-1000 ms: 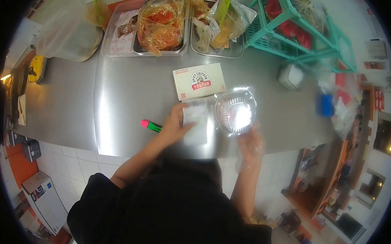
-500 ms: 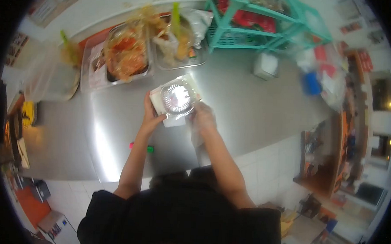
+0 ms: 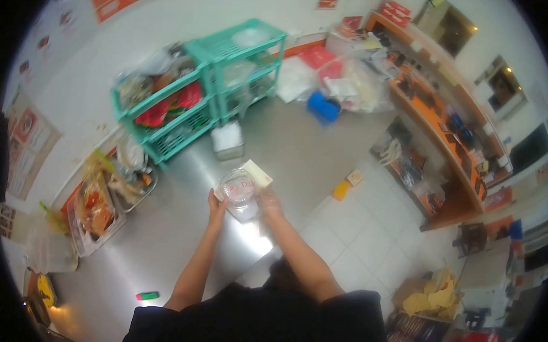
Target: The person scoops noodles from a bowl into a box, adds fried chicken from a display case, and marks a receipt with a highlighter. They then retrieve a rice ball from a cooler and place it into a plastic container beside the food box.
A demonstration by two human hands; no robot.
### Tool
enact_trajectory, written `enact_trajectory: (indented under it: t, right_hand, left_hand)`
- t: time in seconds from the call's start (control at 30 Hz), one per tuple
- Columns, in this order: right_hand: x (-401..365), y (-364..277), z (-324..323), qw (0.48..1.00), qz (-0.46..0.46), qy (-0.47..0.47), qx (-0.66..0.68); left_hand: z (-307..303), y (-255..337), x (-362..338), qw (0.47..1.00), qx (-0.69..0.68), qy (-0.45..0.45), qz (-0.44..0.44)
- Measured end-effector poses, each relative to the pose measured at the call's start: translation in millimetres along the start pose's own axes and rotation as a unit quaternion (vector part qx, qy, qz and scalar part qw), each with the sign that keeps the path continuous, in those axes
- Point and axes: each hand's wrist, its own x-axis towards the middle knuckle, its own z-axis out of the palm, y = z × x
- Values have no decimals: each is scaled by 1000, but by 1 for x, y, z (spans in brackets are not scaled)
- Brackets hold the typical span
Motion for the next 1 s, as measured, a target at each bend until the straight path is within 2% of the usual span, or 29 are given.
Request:
enact_trajectory:
  t: [0.03, 0.13, 0.2, 0.23, 0.3, 0.33, 0.37, 0.4, 0.43, 0.5, 0.53, 0.6, 0.63, 0.67, 0.7, 0.73, 0.77, 0.8, 0.83, 0.87, 0.9, 0.93, 0.97, 1.0]
  right_hand:
    - [14, -23, -16, 1000, -11, -1, 10]
    - [55, -72, -59, 998, -8, -11, 62]
    - [108, -88, -100, 997, 47, 20, -66]
    - [117, -105, -118, 997, 46, 24, -57]
    - [114, -144, -156, 981, -64, 157, -90]
    - [106, -163, -174, 962, -116, 223, -110]
    - [98, -181, -191, 935, -165, 288, -129]
    - [93, -196, -206, 900, -212, 351, -149]
    - [90, -211, -219, 899, -203, 360, -144]
    - [87, -232, -246, 881, -239, 393, -112]
    - [90, -229, -259, 879, -225, 405, -110]
    - [100, -231, -284, 855, -364, 311, -201]
    - [104, -241, -296, 854, -357, 317, -207]
    - [105, -256, -303, 900, -294, 254, -198]
    - [110, -267, -309, 938, -228, 189, -182]
    - [118, -270, -314, 938, -222, 194, -181]
    - [125, -272, -315, 929, -280, 180, -163]
    - [136, -280, -317, 915, -340, 162, -146]
    - [132, -311, -327, 930, -341, 89, -103]
    - [138, -336, -340, 904, -382, 68, -178]
    - [144, -358, -355, 871, -418, 47, -252]
    - [142, -373, -367, 875, -411, 45, -254]
    - [138, -383, -378, 881, -391, -36, -264]
    - [140, -393, -390, 880, -375, -108, -272]
  left_hand:
    - [29, -14, 19, 1000, -23, 16, -2]
    - [115, -7, 53, 998, -53, 46, 2]
    - [166, -7, 65, 965, 43, 251, 54]
    - [202, 18, 48, 950, 75, 281, 112]
    - [252, 24, 12, 976, 111, 45, 181]
    - [282, 45, -13, 977, 101, -110, 154]
    - [313, 38, -30, 966, 91, -194, 146]
    - [343, 33, -36, 952, 84, -232, 183]
    - [365, 28, -37, 934, 76, -273, 218]
    - [403, 29, -14, 930, 94, -295, 198]
    - [424, 30, -2, 930, 105, -302, 184]
    - [460, 53, 23, 925, 62, -344, 148]
    - [479, 61, 40, 919, 20, -374, 125]
    - [497, 57, 60, 918, 16, -378, 117]
    - [512, 49, 82, 918, -43, -381, 102]
    - [528, 44, 103, 915, -101, -381, 88]
    - [546, 48, 123, 915, -101, -382, 88]
    - [563, 57, 145, 892, -170, -416, 48]
    - [582, 68, 170, 863, -237, -446, 11]
    - [602, 78, 201, 864, -237, -443, 12]
    - [627, 90, 235, 909, -136, -348, 185]
    - [649, 99, 268, 909, -26, -237, 342]
    - [669, 106, 300, 863, 88, -120, 483]
    - [683, 115, 336, 934, -10, -115, 339]
